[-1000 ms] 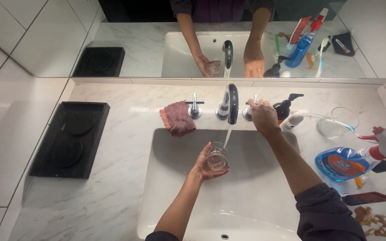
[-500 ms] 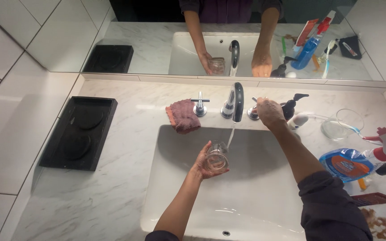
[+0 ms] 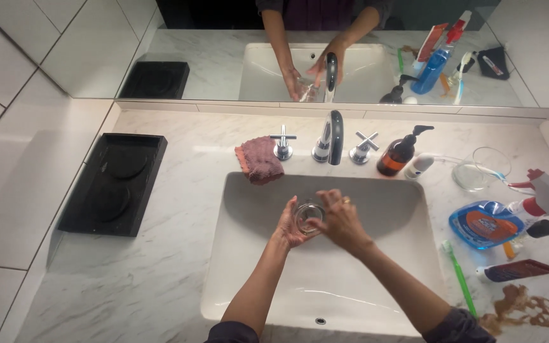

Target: Wipe down a marble bathroom counter and clean various items such as a tray, glasses, and toothbrushes.

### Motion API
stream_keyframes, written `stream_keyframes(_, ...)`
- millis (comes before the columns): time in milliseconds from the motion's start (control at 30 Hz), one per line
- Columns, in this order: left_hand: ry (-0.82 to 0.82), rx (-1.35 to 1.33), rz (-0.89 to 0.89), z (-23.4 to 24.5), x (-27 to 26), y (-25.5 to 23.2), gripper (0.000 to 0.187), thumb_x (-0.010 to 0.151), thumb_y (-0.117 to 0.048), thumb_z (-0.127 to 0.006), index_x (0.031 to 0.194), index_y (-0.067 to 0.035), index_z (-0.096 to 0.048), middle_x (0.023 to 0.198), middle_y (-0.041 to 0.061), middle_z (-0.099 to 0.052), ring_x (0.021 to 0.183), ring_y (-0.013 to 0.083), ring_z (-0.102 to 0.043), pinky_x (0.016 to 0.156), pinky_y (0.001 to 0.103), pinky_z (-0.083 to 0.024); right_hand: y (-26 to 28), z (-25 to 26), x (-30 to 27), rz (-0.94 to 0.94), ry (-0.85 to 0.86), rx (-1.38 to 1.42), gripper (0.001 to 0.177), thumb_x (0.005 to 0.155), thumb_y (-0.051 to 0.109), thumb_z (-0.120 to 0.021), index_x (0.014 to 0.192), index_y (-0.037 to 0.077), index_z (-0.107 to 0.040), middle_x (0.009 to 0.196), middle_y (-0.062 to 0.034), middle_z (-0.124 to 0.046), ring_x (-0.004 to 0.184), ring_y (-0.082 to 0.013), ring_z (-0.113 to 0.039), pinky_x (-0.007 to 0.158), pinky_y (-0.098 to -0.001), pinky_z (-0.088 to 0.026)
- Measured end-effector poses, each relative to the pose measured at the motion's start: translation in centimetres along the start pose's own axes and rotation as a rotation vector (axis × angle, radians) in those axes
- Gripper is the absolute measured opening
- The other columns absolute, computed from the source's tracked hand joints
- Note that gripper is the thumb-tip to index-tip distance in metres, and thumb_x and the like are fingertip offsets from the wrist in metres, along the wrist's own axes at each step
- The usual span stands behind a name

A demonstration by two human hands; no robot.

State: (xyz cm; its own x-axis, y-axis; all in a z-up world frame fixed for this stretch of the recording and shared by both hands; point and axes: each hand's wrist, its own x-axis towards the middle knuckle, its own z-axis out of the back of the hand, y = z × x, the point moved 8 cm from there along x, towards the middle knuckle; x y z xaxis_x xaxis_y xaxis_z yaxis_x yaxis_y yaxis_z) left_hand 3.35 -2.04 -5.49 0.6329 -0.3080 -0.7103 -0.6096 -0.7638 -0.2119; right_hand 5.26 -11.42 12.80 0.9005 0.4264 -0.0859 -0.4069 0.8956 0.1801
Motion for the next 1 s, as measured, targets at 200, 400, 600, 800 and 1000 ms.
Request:
stream_keyframes(200,0.236,-0.016,-0.030,0.5,3.1,1.7,0.083,0.088,-0.076,-0.057,0.139,-0.010,-0.055,0.132,0.017,-0.063,0.118,0.0333,-0.067,0.090,0.040,-0.060,1.1,-4.1,-1.7,0.119,-0.187,0.253,0.100,0.073,0.051,-0.084,0.148,0.010,-0.032,0.136,-0.0252,-0.045,0.114,-0.0432,-0.060,0.086,-0.0527,-0.058)
stream_keyframes(400,0.153,0.093,0.093,-0.6,-1.9,2.3,0.126,0.076,-0.098,-0.036,0.160,-0.007,-0.014,0.166,0.029,-0.018,0.149,0.0534,-0.022,0.109,0.079,-0.021,-1.4,-3.6,-0.2,0.052,-0.204,0.352,0.093,0.074,0.053,-0.088,0.139,0.008,-0.038,0.113,-0.0222,-0.056,0.091,-0.0354,-0.070,0.068,-0.0412,-0.066)
stream_keyframes(600,-0.218,0.145,-0.089,6.8,3.6,-0.8,0.116,0.078,-0.094,-0.025,0.167,-0.021,-0.007,0.172,0.016,0.006,0.158,0.0445,0.003,0.118,0.076,0.001,0.5,0.9,-2.9,0.069,-0.450,0.220,0.087,0.072,0.043,-0.088,0.135,0.006,-0.040,0.110,-0.0225,-0.053,0.088,-0.0367,-0.068,0.059,-0.0380,-0.065)
stream_keyframes(800,0.263,-0.091,-0.100,4.2,6.6,0.1,0.104,0.090,-0.086,-0.015,0.163,-0.013,-0.025,0.165,0.021,-0.023,0.153,0.0451,-0.023,0.113,0.074,-0.022,3.3,-0.9,-4.6,0.152,-0.324,0.281,0.093,0.064,0.038,-0.092,0.135,0.009,-0.040,0.106,-0.0178,-0.052,0.086,-0.0347,-0.067,0.064,-0.0408,-0.064)
stream_keyframes(1000,-0.274,0.093,-0.130,7.6,5.9,-1.1,0.093,0.093,-0.084,-0.015,0.166,-0.026,-0.013,0.172,0.012,-0.008,0.158,0.0386,-0.006,0.119,0.075,-0.007,4.1,1.1,-5.1,0.158,-0.469,0.067,0.088,0.066,0.032,-0.090,0.134,0.008,-0.039,0.110,-0.0219,-0.051,0.091,-0.0382,-0.067,0.058,-0.0364,-0.063)
